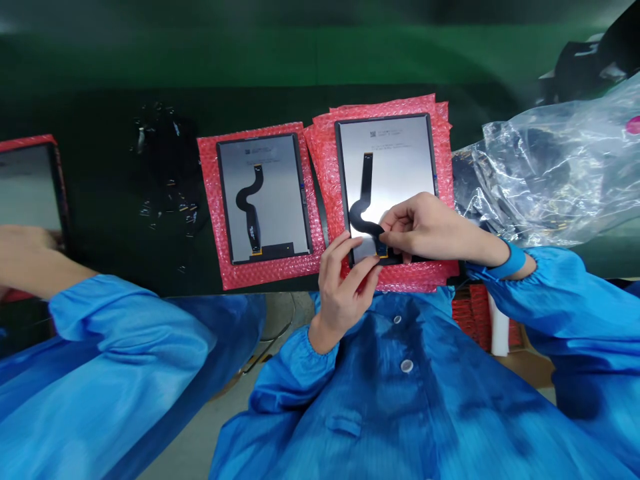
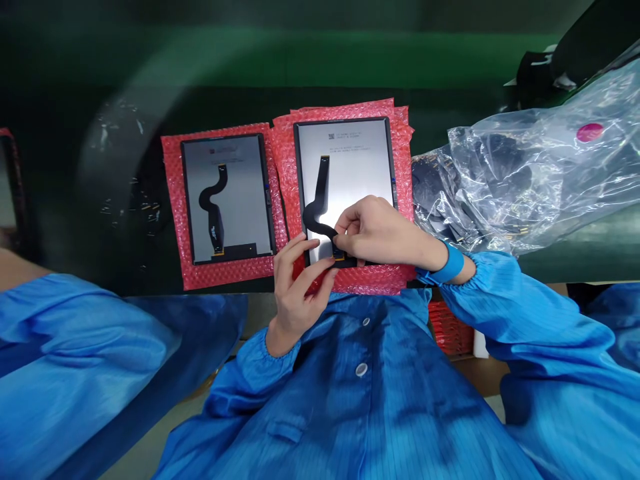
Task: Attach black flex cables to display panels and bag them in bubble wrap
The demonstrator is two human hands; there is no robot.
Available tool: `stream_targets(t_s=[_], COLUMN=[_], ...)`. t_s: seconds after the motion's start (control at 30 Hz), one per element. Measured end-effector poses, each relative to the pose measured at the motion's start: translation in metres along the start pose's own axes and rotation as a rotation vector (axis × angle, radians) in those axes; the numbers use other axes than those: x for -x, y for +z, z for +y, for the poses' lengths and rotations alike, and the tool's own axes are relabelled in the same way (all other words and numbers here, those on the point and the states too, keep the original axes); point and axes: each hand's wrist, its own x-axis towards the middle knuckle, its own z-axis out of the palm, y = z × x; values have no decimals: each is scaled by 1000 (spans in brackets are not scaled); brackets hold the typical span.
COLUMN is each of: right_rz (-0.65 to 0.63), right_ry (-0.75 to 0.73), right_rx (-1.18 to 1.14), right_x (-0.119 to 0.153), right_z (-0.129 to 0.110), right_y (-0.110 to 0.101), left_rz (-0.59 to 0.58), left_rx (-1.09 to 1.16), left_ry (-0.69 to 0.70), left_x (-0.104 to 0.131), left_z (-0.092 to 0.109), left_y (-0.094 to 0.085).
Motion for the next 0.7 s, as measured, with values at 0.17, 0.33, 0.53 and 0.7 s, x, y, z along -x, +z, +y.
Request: stream_targets(t_s=[0.17,0.33,0.53,0.7], right_rz=[8,25,-17,-48], right_ry=[4,-23,-31,-23], right_rx=[21,63,60,41], right_x=[1,0,-1,-1], right_z=[-2,-1,-2,-2], right_y=[0,0,-2,-3], left_rz=[-7,4,-1,-6], left_rx=[-9,-5,-3,-11], left_ry=[-17,-20,-39,-23], left_x=[1,1,2,2], left_z=[0,0,0,0], left_y=[0,1,2,1])
